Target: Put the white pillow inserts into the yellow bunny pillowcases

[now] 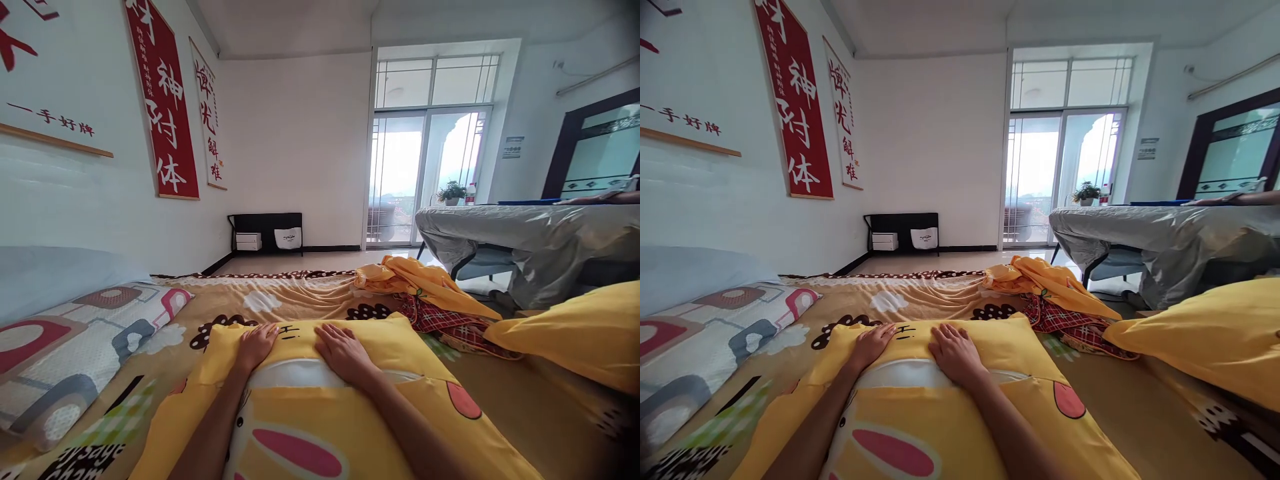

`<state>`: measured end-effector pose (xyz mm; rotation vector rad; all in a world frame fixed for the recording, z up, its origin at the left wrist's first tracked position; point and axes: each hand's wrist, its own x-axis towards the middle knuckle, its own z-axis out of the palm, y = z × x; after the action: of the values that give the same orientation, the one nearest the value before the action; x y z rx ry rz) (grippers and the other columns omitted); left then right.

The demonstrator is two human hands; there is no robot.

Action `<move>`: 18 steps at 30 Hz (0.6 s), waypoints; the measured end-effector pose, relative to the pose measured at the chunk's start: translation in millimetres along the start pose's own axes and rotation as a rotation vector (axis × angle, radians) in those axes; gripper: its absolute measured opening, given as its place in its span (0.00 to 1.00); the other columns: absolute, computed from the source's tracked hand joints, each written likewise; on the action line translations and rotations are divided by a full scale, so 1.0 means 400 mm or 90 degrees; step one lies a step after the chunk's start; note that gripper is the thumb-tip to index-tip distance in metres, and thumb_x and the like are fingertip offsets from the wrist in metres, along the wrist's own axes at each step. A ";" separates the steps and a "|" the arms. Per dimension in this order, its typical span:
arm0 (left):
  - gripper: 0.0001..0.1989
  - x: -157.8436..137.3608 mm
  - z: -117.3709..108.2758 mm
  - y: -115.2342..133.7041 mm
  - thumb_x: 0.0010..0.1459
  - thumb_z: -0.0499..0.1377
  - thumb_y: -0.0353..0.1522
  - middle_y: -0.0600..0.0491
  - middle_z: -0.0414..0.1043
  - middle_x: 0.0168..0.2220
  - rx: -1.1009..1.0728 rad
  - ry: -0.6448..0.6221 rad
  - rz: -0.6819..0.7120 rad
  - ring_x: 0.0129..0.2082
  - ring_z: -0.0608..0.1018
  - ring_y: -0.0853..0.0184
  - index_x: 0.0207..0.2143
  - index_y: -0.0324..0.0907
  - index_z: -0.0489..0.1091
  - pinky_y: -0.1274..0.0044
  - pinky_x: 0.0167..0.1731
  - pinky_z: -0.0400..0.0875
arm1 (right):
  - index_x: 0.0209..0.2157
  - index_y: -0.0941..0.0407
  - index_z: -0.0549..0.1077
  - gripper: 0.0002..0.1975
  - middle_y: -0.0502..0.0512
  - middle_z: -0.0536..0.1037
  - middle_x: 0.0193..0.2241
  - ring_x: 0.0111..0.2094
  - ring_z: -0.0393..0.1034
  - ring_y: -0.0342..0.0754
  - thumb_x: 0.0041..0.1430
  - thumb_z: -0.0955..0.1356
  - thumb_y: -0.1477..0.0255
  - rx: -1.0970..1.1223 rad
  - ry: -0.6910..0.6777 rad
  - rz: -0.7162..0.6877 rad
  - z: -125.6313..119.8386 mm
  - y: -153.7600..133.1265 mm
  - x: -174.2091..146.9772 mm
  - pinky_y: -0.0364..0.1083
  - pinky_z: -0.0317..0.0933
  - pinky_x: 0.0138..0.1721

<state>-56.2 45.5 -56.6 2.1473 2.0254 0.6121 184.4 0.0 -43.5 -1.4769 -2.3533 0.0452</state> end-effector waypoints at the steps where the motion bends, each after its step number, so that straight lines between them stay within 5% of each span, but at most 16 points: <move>1: 0.21 -0.004 -0.002 0.003 0.65 0.42 0.41 0.54 0.63 0.60 -0.001 0.002 0.000 0.61 0.63 0.64 0.55 0.51 0.65 0.63 0.61 0.51 | 0.59 0.54 0.63 0.26 0.59 0.62 0.61 0.63 0.52 0.51 0.66 0.54 0.59 0.012 0.002 -0.007 -0.002 0.008 0.000 0.55 0.44 0.61; 10: 0.21 -0.018 -0.005 0.007 0.66 0.43 0.38 0.52 0.63 0.60 0.004 0.026 0.018 0.61 0.63 0.65 0.56 0.49 0.65 0.67 0.61 0.52 | 0.56 0.53 0.68 0.27 0.55 0.66 0.58 0.59 0.59 0.53 0.63 0.55 0.57 0.057 -0.050 0.104 -0.098 0.129 0.010 0.52 0.49 0.60; 18: 0.23 -0.005 0.005 -0.013 0.65 0.43 0.40 0.49 0.62 0.60 -0.023 0.012 0.061 0.62 0.62 0.61 0.57 0.46 0.65 0.64 0.62 0.50 | 0.55 0.50 0.69 0.29 0.51 0.68 0.57 0.59 0.59 0.54 0.62 0.52 0.54 0.061 -0.053 0.195 -0.105 0.254 -0.019 0.54 0.48 0.61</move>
<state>-60.6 44.2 -60.6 2.2372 1.9139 0.6784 288.7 32.6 -28.2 -1.8031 -2.1318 0.2972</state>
